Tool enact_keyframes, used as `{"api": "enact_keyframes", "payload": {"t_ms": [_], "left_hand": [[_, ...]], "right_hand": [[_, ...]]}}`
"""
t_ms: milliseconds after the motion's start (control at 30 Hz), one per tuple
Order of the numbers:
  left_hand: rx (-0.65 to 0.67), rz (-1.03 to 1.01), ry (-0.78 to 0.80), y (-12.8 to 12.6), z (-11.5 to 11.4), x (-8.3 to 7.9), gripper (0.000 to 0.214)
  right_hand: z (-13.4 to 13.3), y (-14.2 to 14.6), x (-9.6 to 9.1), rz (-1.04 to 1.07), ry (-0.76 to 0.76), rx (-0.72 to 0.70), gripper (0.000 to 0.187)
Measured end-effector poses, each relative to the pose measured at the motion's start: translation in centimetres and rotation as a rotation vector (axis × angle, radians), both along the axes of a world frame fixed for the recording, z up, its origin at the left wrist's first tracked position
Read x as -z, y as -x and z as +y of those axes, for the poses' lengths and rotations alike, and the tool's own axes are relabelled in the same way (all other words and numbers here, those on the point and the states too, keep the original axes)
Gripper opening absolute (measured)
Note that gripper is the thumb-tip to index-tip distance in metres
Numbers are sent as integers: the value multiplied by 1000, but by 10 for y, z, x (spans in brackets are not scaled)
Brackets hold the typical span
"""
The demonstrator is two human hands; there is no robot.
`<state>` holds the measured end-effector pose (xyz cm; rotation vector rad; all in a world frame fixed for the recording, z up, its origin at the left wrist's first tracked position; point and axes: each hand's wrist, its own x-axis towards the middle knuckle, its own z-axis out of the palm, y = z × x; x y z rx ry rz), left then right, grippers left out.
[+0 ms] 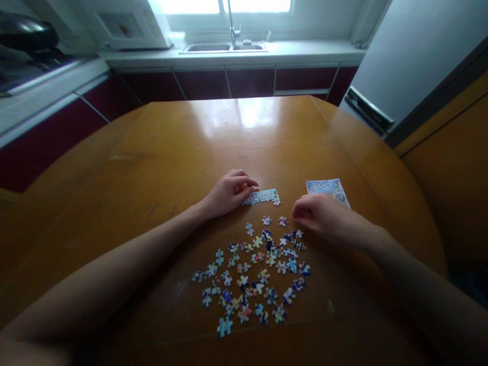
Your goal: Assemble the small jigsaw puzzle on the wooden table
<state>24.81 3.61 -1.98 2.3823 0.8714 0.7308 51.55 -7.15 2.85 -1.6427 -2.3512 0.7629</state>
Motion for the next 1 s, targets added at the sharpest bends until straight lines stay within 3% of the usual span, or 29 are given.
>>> {"api": "enact_keyframes", "payload": {"t_ms": [200,1000], "left_hand": [[2,3,6,0,0,0,18],[-32,18,23,-1,3,1,23]], "right_hand": [[-7,-7,-8,-47,121,-52,13],[-9,-4,-2,-114,7,-91,12]]}}
